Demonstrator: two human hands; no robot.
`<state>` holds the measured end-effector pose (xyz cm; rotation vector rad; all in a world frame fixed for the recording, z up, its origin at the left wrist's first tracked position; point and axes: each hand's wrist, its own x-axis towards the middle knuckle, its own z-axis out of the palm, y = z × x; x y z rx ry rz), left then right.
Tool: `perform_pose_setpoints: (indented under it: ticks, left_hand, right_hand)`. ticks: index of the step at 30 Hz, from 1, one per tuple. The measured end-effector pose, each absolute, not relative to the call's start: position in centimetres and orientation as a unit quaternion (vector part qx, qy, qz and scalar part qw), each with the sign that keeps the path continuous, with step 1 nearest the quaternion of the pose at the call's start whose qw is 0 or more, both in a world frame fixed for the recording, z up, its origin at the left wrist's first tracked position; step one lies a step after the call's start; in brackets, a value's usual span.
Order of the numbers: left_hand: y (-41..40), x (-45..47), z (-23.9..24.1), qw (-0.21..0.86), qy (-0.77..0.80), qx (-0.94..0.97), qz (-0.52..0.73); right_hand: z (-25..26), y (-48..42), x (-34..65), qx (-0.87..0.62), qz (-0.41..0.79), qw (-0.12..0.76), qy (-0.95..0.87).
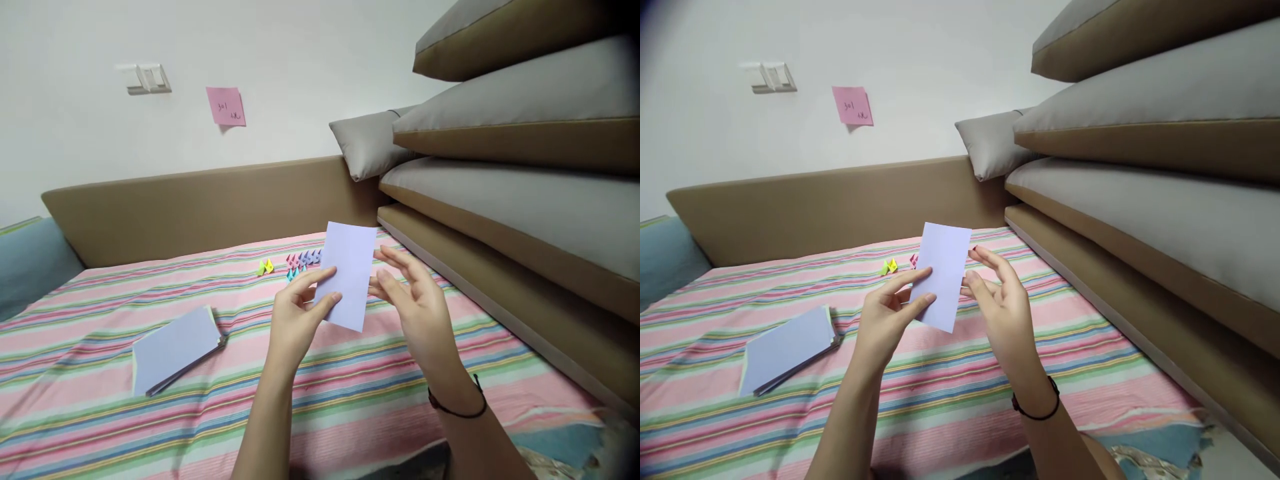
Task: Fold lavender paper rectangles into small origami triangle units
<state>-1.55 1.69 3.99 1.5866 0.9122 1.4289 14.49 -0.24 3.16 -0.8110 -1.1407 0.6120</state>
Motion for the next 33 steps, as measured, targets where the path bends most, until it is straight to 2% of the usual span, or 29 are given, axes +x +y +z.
perform_pose_setpoints:
  ticks: [3, 6, 13, 33]
  left_hand:
    - [1.9, -1.4, 3.6, 0.377, 0.368, 0.639, 0.561]
    - [1.9, -1.2, 3.5, 0.376, 0.371, 0.646, 0.552]
    - [1.9, -0.7, 3.1, 0.471, 0.341, 0.63, 0.514]
    - [2.0, -0.4, 2.7, 0.488, 0.365, 0.623, 0.491]
  right_hand:
    - [3.0, 0.1, 14.5, -0.395, 0.364, 0.695, -0.478]
    - [3.0, 0.2, 14.6, -0.414, 0.39, 0.679, -0.464]
    - [2.9, 0.2, 14.9, -0.442, 0.376, 0.679, -0.45]
    - [2.9, 0.3, 15.4, -0.457, 0.368, 0.668, -0.458]
